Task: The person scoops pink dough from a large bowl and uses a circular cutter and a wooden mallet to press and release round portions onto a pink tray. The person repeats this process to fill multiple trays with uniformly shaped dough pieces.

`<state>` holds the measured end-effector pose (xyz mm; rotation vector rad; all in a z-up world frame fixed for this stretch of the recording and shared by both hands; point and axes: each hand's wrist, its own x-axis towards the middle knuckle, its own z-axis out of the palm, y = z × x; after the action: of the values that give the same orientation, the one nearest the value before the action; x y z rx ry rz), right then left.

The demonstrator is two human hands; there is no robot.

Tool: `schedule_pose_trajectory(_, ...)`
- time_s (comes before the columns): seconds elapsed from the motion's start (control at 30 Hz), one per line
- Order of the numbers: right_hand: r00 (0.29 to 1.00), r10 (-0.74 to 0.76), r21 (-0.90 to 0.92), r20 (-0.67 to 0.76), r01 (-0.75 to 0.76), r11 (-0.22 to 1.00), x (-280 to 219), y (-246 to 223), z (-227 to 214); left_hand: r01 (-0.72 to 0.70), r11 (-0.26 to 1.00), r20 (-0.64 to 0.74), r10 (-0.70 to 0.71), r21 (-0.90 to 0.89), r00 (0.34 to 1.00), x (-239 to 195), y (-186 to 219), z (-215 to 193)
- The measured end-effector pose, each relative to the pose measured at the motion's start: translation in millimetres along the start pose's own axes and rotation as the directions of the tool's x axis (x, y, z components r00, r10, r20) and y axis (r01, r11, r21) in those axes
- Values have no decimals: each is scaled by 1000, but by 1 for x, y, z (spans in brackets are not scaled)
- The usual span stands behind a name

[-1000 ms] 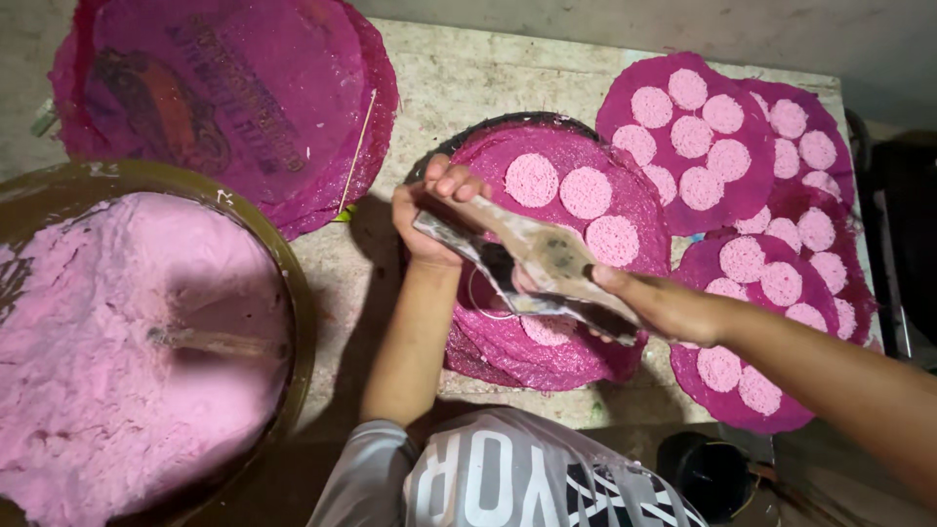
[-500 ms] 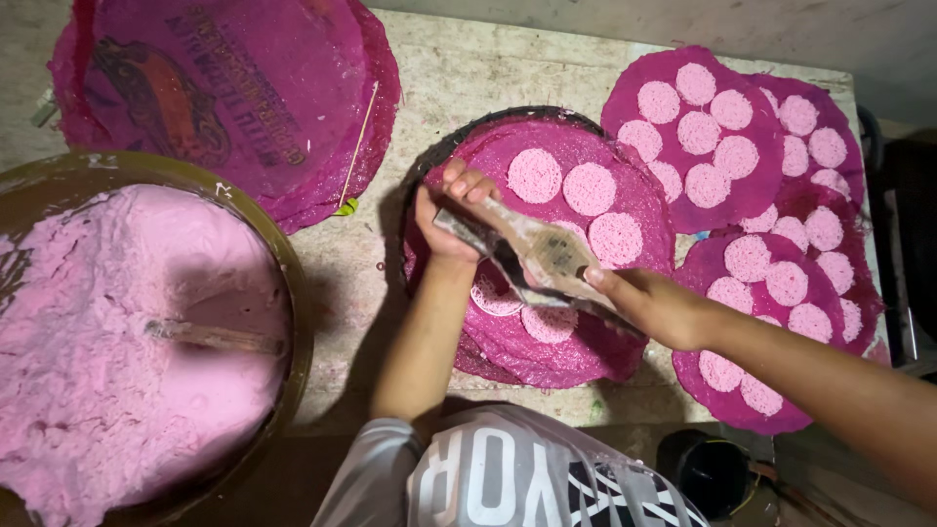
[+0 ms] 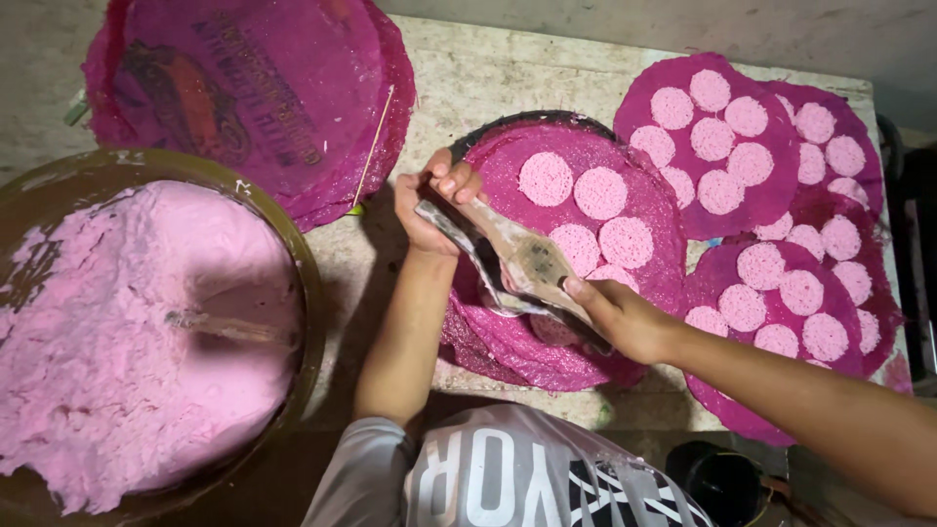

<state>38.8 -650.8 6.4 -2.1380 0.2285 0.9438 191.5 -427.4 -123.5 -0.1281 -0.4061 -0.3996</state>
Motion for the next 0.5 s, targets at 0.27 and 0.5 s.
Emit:
schedule_pose_trajectory(0.27, 996, 58, -1, -61, -58, 998, -11, -1, -23, -14, 999, -141, 21, 46, 990, 8, -27, -5)
schedule_pose_trajectory(0.5, 996, 67, -29, -59, -68, 997, 0, 5, -13, -30, 999, -93, 33, 36, 995, 13, -13, -9)
